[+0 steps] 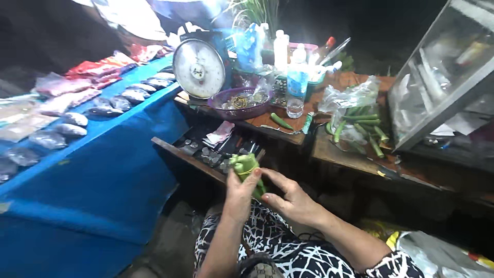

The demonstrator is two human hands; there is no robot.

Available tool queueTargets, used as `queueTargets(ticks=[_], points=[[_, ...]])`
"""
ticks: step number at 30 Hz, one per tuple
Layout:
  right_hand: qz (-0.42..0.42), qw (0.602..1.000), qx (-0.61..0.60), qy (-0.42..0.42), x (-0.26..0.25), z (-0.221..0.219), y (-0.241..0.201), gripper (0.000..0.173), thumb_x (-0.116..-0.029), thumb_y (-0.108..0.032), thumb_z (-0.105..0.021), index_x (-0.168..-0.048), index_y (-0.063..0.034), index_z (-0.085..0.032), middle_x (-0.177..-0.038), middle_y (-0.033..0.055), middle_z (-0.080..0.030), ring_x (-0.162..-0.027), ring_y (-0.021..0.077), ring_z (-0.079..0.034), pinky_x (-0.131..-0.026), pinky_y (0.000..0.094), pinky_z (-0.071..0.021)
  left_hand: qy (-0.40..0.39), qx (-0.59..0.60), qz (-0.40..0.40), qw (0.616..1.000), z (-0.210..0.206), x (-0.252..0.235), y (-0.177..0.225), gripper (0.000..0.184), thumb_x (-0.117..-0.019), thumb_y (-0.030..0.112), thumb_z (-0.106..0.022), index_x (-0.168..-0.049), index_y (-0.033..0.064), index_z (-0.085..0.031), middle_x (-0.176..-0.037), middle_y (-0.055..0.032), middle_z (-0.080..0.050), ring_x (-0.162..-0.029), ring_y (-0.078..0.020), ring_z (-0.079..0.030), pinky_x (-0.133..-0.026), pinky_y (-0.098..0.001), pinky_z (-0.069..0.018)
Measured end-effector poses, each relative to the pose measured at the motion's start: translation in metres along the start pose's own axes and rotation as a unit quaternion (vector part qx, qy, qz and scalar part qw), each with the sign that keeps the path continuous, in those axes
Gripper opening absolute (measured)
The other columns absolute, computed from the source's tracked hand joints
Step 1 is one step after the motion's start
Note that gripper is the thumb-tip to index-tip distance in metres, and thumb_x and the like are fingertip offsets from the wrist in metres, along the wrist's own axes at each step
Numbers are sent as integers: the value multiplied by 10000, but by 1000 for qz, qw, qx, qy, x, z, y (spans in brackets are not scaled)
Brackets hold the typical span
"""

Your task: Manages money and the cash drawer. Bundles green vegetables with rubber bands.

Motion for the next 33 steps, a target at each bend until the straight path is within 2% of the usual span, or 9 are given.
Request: queueTargets(ticks=[2, 6, 11, 15, 18, 23, 26, 29, 33], points=[[-22, 1000, 7, 9, -1, -5, 5, 709, -988, -229, -663, -1526, 109, -348, -1563, 271, -407, -1425, 229, -477, -1174, 344, -425, -86, 8, 6, 996, -12, 5, -6, 1144, -797, 649, -770, -1520, -12, -180, -1322, -72, -577, -1168, -96, -619, -982, -283, -554], [-70, 996, -1, 54, 1, 5, 16, 593, -1030, -148, -580, -1531, 78, -359, -1498, 210, -511, -1349, 156, -548, -1140, 298, -454, -204, -24, -13, 979, -8, 3, -11, 1169, -909, 690, -612, -1597, -58, -35, -1613, -185, -339, -1461, -187, -409, -1203, -348, -383], [-72, 994, -52, 67, 5, 10, 17, 531, -1040, -88, -527, -1518, 88, -376, -1472, 200, -539, -1313, 126, -572, -1115, 267, -467, -149, -217, -56, 963, 6, -2, -11, 953, -986, 687, -458, -1565, -53, -304, -1566, -165, -446, -1424, -134, -462, -1177, -305, -406], [-94, 987, -89, 90, 6, 24, 13, 514, -1047, -92, -517, -1512, 86, -389, -1451, 202, -556, -1285, 122, -590, -1098, 270, -480, -39, -505, -134, 852, 29, -19, -24, 825, -1000, 668, -385, -1520, 35, -480, -1605, -246, -375, -1506, -454, -304, -1191, -684, -212], [-89, 982, -68, 153, 6, 47, 11, 482, -1036, -83, -515, -1489, 65, -439, -1383, 183, -610, -1208, 121, -636, -1045, 285, -524, -23, -604, -116, 788, 46, -26, -45, 760, -996, 592, -471, -1465, -3, -532, -1591, -329, -337, -1486, -577, -231, -1154, -775, -102], [-66, 950, -40, 302, -2, 115, 10, 508, -1007, -113, -547, -1500, -29, -452, -1266, 113, -668, -1066, 158, -689, -919, 364, -598, -31, -647, -116, 753, 47, -28, -54, 604, -985, 498, -570, -1383, 49, -634, -1534, -253, -476, -1469, -527, -327, -1161, -763, -107], [-82, 928, -19, 363, -22, 171, -5, 550, -1036, -193, -543, -1556, -132, -375, -1357, 76, -604, -1095, 146, -658, -915, 368, -579, -37, -652, -105, 750, 46, -28, -53, 523, -984, 448, -611, -1337, 68, -677, -1491, -210, -544, -1454, -498, -374, -1166, -758, -103], [-13, 907, 28, 421, -61, 233, 0, 596, -1028, -144, -543, -1569, -41, -316, -1448, 135, -527, -1223, 153, -606, -1015, 326, -537, -32, -649, -98, 754, 42, -28, -52, 428, -974, 374, -660, -1276, 76, -718, -1418, -174, -617, -1420, -482, -428, -1168, -751, -115], [-71, 881, 55, 464, -102, 288, 34, 512, -1052, -172, -522, -1524, -26, -389, -1380, 154, -564, -1131, 175, -633, -939, 328, -551, -16, -655, -110, 747, 40, -28, -54, 364, -978, 337, -646, -1224, 88, -749, -1358, -144, -665, -1388, -466, -475, -1162, -751, -130]])
Point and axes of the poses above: each hand's wrist, its own x-axis away from the middle knuckle, its own z-axis out of the back of the hand, y = z × x, the point moved 4 cm from there along -x, towards the middle knuckle
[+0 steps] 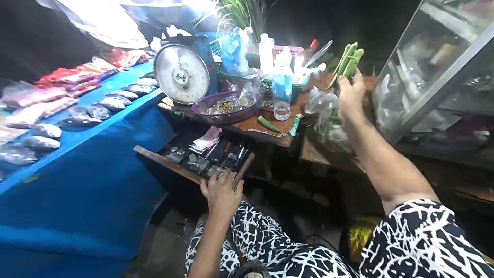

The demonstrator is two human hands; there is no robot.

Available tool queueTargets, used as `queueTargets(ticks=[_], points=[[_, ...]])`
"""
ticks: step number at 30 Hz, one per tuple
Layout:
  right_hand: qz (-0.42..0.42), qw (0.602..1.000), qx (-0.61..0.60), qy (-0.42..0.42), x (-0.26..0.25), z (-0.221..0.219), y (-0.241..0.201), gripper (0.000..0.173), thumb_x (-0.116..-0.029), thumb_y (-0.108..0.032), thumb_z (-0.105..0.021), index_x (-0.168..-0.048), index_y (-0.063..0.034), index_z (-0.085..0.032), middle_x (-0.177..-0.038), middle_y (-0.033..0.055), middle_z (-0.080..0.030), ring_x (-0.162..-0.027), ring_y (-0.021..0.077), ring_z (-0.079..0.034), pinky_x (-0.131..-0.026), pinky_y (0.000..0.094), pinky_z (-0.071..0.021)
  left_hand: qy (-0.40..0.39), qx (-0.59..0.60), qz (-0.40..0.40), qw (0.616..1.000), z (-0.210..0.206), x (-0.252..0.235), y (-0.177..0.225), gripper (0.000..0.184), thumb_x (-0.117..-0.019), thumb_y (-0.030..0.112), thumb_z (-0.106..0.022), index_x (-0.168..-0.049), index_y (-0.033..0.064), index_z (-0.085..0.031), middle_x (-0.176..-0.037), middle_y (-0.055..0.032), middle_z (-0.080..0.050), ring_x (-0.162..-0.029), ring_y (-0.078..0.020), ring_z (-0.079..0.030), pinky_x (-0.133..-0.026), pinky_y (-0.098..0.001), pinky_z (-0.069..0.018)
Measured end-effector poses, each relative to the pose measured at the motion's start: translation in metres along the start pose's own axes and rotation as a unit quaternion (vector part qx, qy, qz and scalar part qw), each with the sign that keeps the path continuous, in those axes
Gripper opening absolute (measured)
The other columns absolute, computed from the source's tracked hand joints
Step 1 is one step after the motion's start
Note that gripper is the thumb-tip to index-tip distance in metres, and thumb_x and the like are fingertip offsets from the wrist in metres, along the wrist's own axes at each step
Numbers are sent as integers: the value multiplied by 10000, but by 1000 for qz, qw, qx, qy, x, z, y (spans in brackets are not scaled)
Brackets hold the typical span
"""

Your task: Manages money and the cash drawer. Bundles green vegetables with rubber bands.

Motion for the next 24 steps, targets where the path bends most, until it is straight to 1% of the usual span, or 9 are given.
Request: queueTargets(ticks=[3, 6, 10, 12, 14, 16, 19, 22, 24], points=[[-91, 994, 56, 16, -20, -12, 30, 421, -1056, -199, -516, -1437, -21, -493, -1282, 176, -613, -1107, 235, -636, -937, 411, -542, 12, -12, 2, 1000, -1, 0, 0, 340, -986, 332, -612, -1185, 106, -768, -1319, -122, -691, -1364, -443, -508, -1159, -745, -144], [-158, 975, 158, 10, -24, -16, 60, 446, -1018, -165, -570, -1419, 21, -511, -1363, 226, -591, -1284, 314, -565, -1076, 494, -449, 19, -24, 1, 1000, -2, 0, 0, 333, -991, 328, -592, -1154, 104, -777, -1289, -117, -706, -1339, -445, -531, -1152, -742, -166], [-226, 941, 249, -21, -22, -15, 78, 399, -1013, -173, -582, -1354, 33, -564, -1367, 256, -578, -1299, 367, -550, -1069, 554, -439, 32, -25, -4, 999, -2, 1, -1, 350, -994, 331, -562, -1125, 93, -784, -1257, -123, -719, -1305, -460, -554, -1140, -751, -180], [-198, 956, 217, -15, -31, -16, 88, 402, -990, -170, -615, -1358, -11, -586, -1353, 219, -600, -1273, 337, -573, -1046, 536, -470, 27, -28, 1, 999, -2, 1, -1, 351, -1000, 336, -550, -1128, 107, -784, -1257, -110, -720, -1308, -448, -554, -1144, -742, -182], [-153, 966, 203, -42, -39, -14, 89, 558, -962, -166, -653, -1485, -63, -485, -1437, 194, -558, -1334, 312, -539, -1102, 515, -446, 22, -31, 6, 999, -1, 0, 1, 336, -1000, 338, -565, -1132, 120, -783, -1253, -97, -723, -1307, -429, -560, -1152, -730, -192], [-97, 959, 253, -88, -37, -15, 80, 689, -960, -208, -661, -1568, -77, -365, -1483, 222, -518, -1376, 353, -505, -1131, 552, -416, 2, -28, 21, 999, 3, -1, 2, 324, -1007, 340, -580, -1150, 125, -776, -1263, -98, -717, -1323, -413, -550, -1164, -722, -186], [30, 927, 344, -148, -21, -9, 64, 624, -1020, -242, -573, -1568, -31, -359, -1490, 280, -495, -1390, 420, -485, -1149, 590, -384, -29, -20, 48, 998, 2, -3, 2, 343, -1025, 388, -550, -1173, 172, -771, -1281, -73, -711, -1364, -372, -522, -1178, -703, -166], [113, 889, 416, -153, 10, 13, 56, 408, -1066, -217, -438, -1390, -29, -599, -1355, 256, -623, -1269, 405, -600, -1084, 575, -455, -53, -21, 62, 996, -3, -3, -4, 365, -1036, 439, -496, -1146, 231, -775, -1302, -7, -699, -1404, -304, -486, -1212, -667, -135], [163, 843, 482, -173, 41, 27, 48, 378, -1055, -155, -411, -1261, 43, -659, -1238, 309, -663, -1171, 471, -640, -1022, 613, -470, -60, -9, 62, 996, -4, -2, -7, 357, -1035, 430, -501, -1122, 220, -777, -1307, 0, -693, -1421, -291, -464, -1228, -654, -106]])
Point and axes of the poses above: each hand's wrist, its own x-axis away from the middle knuckle, its own z-axis out of the back of the hand, y = z × x, the point moved 4 cm from there along -x, towards the middle knuckle
